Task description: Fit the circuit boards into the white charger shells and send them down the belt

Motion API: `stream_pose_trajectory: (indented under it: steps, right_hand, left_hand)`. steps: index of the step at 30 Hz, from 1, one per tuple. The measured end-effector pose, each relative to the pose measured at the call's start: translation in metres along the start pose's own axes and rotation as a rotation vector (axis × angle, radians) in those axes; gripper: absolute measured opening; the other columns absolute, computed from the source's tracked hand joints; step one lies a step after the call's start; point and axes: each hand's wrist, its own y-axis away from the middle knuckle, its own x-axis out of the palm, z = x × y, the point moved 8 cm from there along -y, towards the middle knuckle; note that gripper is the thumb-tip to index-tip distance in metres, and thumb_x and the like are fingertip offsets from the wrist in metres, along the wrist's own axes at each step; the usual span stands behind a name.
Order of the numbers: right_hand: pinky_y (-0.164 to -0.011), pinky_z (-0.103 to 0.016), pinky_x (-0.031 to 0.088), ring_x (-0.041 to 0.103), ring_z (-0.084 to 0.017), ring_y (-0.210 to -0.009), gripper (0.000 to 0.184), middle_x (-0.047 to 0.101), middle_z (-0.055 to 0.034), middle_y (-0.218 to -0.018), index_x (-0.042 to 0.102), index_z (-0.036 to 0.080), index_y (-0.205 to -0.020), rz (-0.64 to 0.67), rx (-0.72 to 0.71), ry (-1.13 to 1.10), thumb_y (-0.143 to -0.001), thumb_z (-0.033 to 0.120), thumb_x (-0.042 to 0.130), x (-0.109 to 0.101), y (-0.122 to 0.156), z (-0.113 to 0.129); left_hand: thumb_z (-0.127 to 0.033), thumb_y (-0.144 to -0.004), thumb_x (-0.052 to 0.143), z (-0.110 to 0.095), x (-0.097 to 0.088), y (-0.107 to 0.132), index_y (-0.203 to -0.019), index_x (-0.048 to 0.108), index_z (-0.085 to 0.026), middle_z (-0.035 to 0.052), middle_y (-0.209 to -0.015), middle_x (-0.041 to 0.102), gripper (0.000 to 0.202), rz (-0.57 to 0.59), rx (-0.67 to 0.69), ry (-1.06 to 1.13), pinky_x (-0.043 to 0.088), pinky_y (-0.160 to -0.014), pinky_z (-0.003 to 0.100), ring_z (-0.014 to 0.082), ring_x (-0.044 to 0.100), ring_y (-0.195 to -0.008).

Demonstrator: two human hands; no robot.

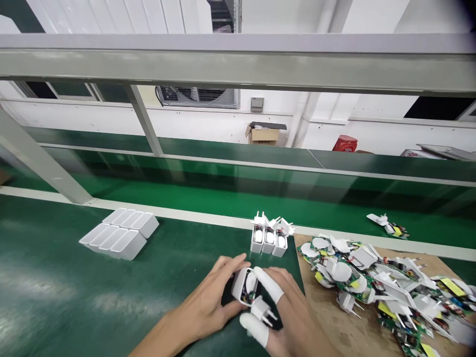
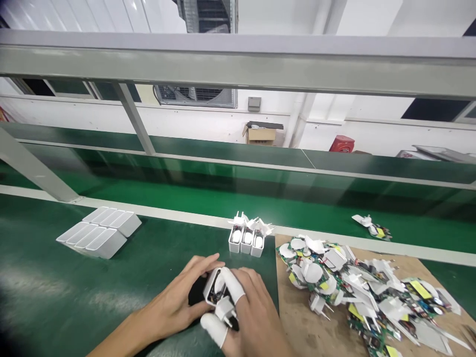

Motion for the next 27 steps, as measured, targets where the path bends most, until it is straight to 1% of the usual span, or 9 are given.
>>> stream_pose_trajectory:
  steps: [4, 7, 11, 13, 16, 19, 22, 25, 27]
  right_hand:
    - [-0.097, -0.037, 0.064, 0.069, -0.025, -0.118, 0.038, 0.067, -0.0148, -0.132, 0.056, 0.021, -0.141, 0.014, 0.132, -0.145, -0.103, 0.017, 0.054, 0.002, 0.005, -0.018]
    - [-0.109, -0.039, 0.059, 0.064, -0.027, -0.133, 0.042, 0.061, -0.0161, -0.146, 0.057, 0.021, -0.142, 0.060, 0.063, -0.074, -0.101, 0.013, 0.057, 0.016, 0.011, -0.020]
    - [-0.095, -0.031, 0.065, 0.072, -0.024, -0.119, 0.045, 0.067, -0.0180, -0.133, 0.061, 0.017, -0.138, 0.077, -0.043, -0.088, -0.096, 0.001, 0.050, 0.030, 0.015, -0.017]
    - [-0.091, -0.031, 0.065, 0.073, -0.025, -0.115, 0.045, 0.067, -0.0192, -0.129, 0.061, 0.015, -0.135, 0.033, -0.069, -0.096, -0.094, -0.001, 0.051, 0.027, 0.013, -0.015]
    - [-0.098, -0.035, 0.063, 0.069, -0.026, -0.121, 0.050, 0.064, -0.0196, -0.132, 0.058, 0.017, -0.140, -0.022, -0.069, -0.131, -0.093, -0.002, 0.058, 0.018, 0.007, -0.012]
    - [-0.092, -0.033, 0.065, 0.072, -0.024, -0.112, 0.047, 0.065, -0.0160, -0.127, 0.060, 0.020, -0.138, 0.033, -0.008, -0.169, -0.095, 0.002, 0.057, 0.020, 0.002, -0.013]
    - [-0.083, -0.031, 0.067, 0.075, -0.022, -0.100, 0.041, 0.068, -0.0131, -0.119, 0.064, 0.022, -0.131, 0.116, 0.048, -0.173, -0.097, 0.004, 0.053, 0.031, 0.004, -0.016]
    - [-0.086, -0.031, 0.066, 0.074, -0.023, -0.104, 0.041, 0.068, -0.0159, -0.121, 0.062, 0.018, -0.131, 0.047, 0.001, -0.141, -0.095, 0.000, 0.051, 0.032, 0.009, -0.016]
    - [-0.088, -0.031, 0.066, 0.074, -0.024, -0.109, 0.039, 0.067, -0.0190, -0.123, 0.061, 0.015, -0.126, 0.002, -0.059, -0.107, -0.092, -0.002, 0.050, 0.031, 0.012, -0.014]
  left_hand:
    - [-0.020, -0.103, 0.059, 0.010, 0.007, 0.005, -0.168, 0.013, -0.041, 0.0063, -0.163, 0.051, 0.083, 0.100, -0.107, 0.094, 0.043, -0.123, 0.054, 0.0304, 0.053, -0.146]
    - [-0.034, -0.107, 0.057, 0.012, 0.002, 0.004, -0.167, 0.016, -0.042, 0.0047, -0.164, 0.050, 0.073, 0.061, -0.177, 0.155, 0.040, -0.125, 0.056, 0.0295, 0.051, -0.148]
    - [-0.042, -0.108, 0.056, 0.009, -0.005, 0.003, -0.166, 0.020, -0.040, 0.0062, -0.164, 0.050, 0.068, 0.000, -0.189, 0.251, 0.040, -0.125, 0.056, 0.0284, 0.049, -0.150]
    - [-0.044, -0.105, 0.063, 0.010, -0.008, 0.004, -0.167, 0.020, -0.039, 0.0088, -0.164, 0.050, 0.075, -0.038, -0.171, 0.251, 0.041, -0.124, 0.058, 0.0303, 0.050, -0.150]
    - [-0.046, -0.093, 0.080, 0.010, -0.015, 0.005, -0.167, 0.018, -0.039, 0.0114, -0.163, 0.050, 0.096, -0.117, -0.108, 0.219, 0.044, -0.122, 0.060, 0.0343, 0.051, -0.148]
    - [-0.046, -0.080, 0.093, 0.004, -0.021, 0.004, -0.166, 0.018, -0.040, 0.0117, -0.161, 0.050, 0.115, -0.177, -0.022, 0.165, 0.046, -0.120, 0.058, 0.0365, 0.052, -0.146]
    - [-0.034, -0.090, 0.085, -0.005, -0.024, -0.001, -0.160, 0.033, -0.038, 0.0096, -0.149, 0.059, 0.087, -0.202, 0.036, 0.102, 0.052, -0.114, 0.049, 0.0310, 0.062, -0.134]
    - [-0.019, -0.101, 0.066, -0.013, -0.027, -0.004, -0.138, 0.054, -0.032, 0.0056, -0.125, 0.066, 0.041, -0.228, 0.078, 0.068, 0.058, -0.100, 0.037, 0.0220, 0.070, -0.112]
    - [-0.018, -0.100, 0.068, -0.015, -0.028, -0.004, -0.126, 0.057, -0.029, 0.0047, -0.119, 0.066, 0.031, -0.231, 0.107, 0.065, 0.059, -0.097, 0.035, 0.0212, 0.070, -0.108]
